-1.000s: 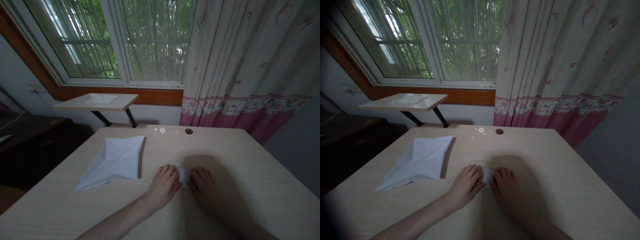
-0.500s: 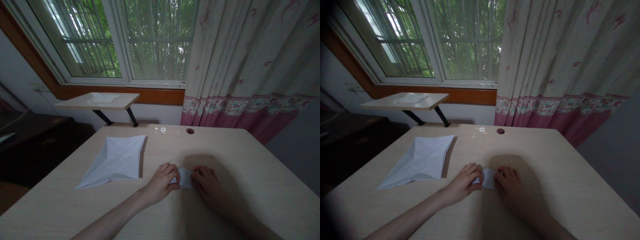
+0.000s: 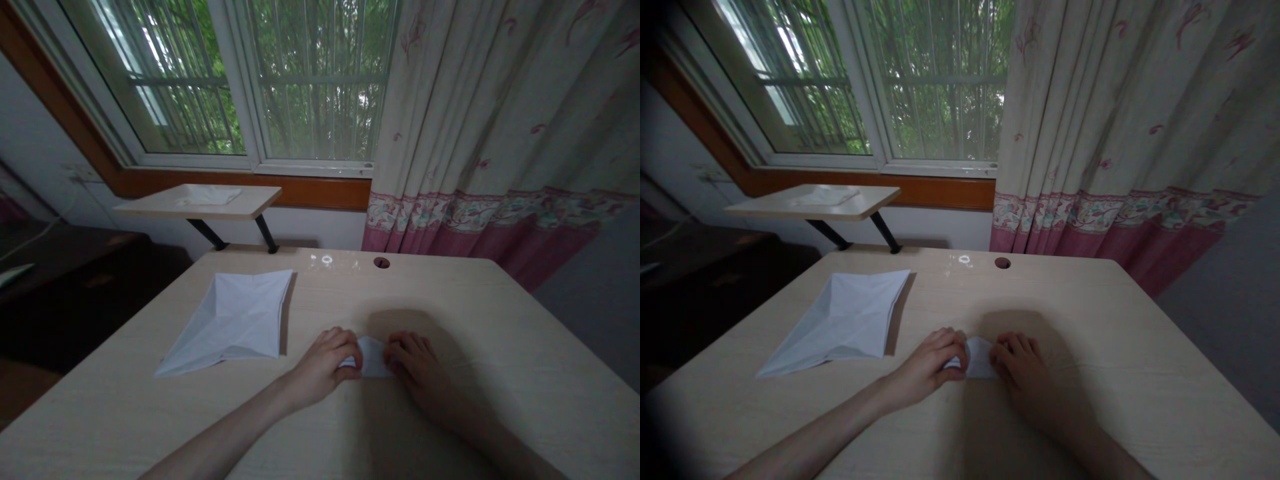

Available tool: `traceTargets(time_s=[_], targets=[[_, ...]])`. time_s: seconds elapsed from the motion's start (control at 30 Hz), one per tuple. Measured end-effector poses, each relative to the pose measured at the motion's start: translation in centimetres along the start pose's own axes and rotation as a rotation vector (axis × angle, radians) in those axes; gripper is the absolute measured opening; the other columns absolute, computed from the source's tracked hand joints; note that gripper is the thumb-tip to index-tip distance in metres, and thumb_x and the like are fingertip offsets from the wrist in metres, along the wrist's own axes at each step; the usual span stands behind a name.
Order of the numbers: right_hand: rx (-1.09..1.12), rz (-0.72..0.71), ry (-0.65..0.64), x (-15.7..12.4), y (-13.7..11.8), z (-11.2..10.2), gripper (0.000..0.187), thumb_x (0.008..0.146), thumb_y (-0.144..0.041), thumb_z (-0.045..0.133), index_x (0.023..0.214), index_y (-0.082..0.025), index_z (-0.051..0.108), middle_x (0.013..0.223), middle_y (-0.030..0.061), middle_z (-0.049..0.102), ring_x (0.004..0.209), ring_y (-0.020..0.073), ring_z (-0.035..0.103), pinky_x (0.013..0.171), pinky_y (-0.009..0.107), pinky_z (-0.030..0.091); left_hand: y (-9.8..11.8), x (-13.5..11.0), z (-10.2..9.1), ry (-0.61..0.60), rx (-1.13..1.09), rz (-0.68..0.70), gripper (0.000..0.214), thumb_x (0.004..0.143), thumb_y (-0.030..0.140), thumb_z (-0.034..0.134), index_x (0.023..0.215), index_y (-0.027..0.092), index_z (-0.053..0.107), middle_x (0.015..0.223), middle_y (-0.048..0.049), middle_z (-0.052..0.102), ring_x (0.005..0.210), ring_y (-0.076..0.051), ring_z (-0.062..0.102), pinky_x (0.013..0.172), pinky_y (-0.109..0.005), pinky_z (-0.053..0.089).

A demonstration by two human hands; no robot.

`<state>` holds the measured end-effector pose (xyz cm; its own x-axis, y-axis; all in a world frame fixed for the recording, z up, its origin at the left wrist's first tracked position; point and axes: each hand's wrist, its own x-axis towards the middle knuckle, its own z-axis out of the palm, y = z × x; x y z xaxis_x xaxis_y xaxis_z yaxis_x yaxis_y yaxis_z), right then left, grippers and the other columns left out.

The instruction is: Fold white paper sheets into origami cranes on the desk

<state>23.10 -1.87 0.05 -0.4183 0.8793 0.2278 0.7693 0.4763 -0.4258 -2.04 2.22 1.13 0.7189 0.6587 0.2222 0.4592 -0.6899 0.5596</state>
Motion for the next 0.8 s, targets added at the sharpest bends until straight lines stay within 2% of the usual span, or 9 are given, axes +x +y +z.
traceTargets(time_s=[0.1,0.2,0.33,0.47,0.63,0.8], targets=[[0.006,-0.024,0.024,-0.2,0.0,0.2,0.022,0.098,-0.010,0.040,0.100,-0.023,0.057,0.107,0.0077,0.061,0.097,0.0243,0.056,0.087,0.044,0.045,0.1,-0.2,0.1,0.032,0.025,0.049,0.009,0.090,0.023,0.072,0.094,0.022,0.064,0.100,-0.0005,0.063,0.099,-0.020,0.055,0.088,-0.031,0.039],[0.005,-0.039,0.059,-0.3,0.0,0.4,0.021,0.098,-0.011,0.040,0.102,-0.022,0.056,0.107,0.0083,0.062,0.098,0.0248,0.057,0.089,0.045,0.045,0.5,-0.4,0.0,0.068,0.080,0.168,0.003,0.097,0.022,0.061,0.096,0.020,0.063,0.101,-0.0025,0.064,0.098,-0.020,0.055,0.089,-0.033,0.039],[0.020,-0.043,0.109,-0.5,0.1,0.6,0.020,0.096,-0.011,0.041,0.107,-0.021,0.055,0.108,0.0101,0.064,0.100,0.0260,0.057,0.090,0.047,0.047,1.2,-0.5,-0.1,0.107,0.221,0.311,0.015,0.101,0.017,0.049,0.100,0.018,0.064,0.099,-0.0051,0.065,0.093,-0.020,0.055,0.087,-0.034,0.040],[0.037,-0.079,0.113,-0.5,0.4,0.7,0.032,0.095,-0.010,0.040,0.120,-0.020,0.056,0.119,0.0116,0.064,0.110,0.0251,0.057,0.096,0.046,0.047,1.3,-0.5,0.0,0.142,0.322,0.332,0.016,0.102,0.022,0.050,0.105,0.020,0.065,0.099,-0.0044,0.066,0.093,-0.021,0.056,0.087,-0.035,0.041],[0.007,-0.170,0.022,-0.4,0.6,0.4,0.055,0.087,-0.003,0.041,0.137,-0.023,0.052,0.138,0.0081,0.060,0.127,0.0229,0.052,0.107,0.047,0.041,0.8,-0.6,0.6,0.202,0.383,0.359,0.015,0.101,0.024,0.054,0.108,0.023,0.067,0.099,-0.0021,0.068,0.094,-0.020,0.056,0.089,-0.035,0.040],[-0.016,-0.171,-0.004,-0.5,0.5,0.1,0.054,0.090,-0.007,0.045,0.141,-0.026,0.052,0.140,0.0061,0.060,0.128,0.0231,0.053,0.108,0.050,0.041,0.9,-0.8,0.9,0.193,0.440,0.403,0.014,0.101,0.023,0.055,0.104,0.023,0.069,0.101,-0.0016,0.070,0.094,-0.018,0.058,0.094,-0.035,0.040]])
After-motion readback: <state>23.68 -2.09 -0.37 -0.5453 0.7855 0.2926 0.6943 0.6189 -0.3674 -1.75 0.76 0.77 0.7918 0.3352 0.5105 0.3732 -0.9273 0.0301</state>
